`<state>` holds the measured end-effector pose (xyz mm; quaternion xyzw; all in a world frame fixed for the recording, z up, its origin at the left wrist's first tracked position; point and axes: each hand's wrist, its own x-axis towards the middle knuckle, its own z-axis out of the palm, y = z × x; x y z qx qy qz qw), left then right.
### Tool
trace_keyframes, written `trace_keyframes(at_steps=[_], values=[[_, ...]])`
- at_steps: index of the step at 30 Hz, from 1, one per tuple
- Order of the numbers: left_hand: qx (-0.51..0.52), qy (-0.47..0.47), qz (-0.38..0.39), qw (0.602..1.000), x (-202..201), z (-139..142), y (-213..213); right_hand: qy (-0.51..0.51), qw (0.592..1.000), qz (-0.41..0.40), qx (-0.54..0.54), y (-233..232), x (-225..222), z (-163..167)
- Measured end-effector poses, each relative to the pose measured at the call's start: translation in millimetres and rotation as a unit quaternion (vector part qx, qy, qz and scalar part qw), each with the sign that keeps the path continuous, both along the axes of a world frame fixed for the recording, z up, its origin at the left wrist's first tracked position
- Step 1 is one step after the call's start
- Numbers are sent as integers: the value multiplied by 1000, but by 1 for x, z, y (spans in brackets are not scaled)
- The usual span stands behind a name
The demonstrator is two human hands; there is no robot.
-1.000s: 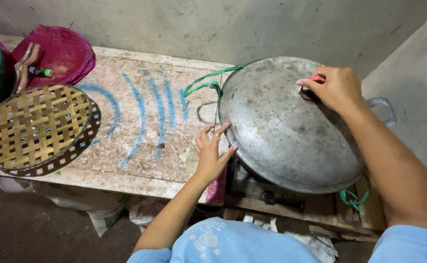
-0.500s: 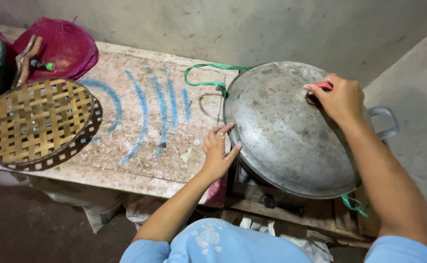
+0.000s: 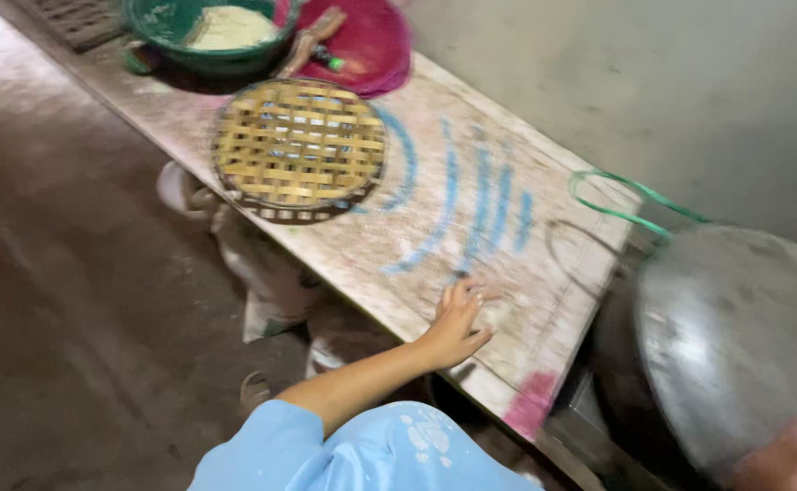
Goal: The person arranges pre-formed noodle nests on pink mats and stacks them into a woven steamer basket, then places the basket into a large wok and covers it. Afterwards, the person uses a handheld metal noodle press to extrude dough into spiral nests onto a pink mat, repeatedly loading dough and pressing out noodles.
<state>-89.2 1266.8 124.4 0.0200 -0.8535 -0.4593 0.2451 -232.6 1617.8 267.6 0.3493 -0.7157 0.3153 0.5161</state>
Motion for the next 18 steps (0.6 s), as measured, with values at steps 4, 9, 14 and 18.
trace_keyframes(at_steps=[4,9,14,18], values=[[141,-43,7,989,99,-56,-135,-121,987,93,-49,-151,89,-109],[26,-41,113,992,225,-91,-308,-500,800,191,-271,-369,188,-212],[133,-58,173,974,306,-73,-398,-531,817,222,-41,-518,208,-169],[258,-94,203,940,323,-72,-438,-486,838,245,-28,-591,201,-129]])
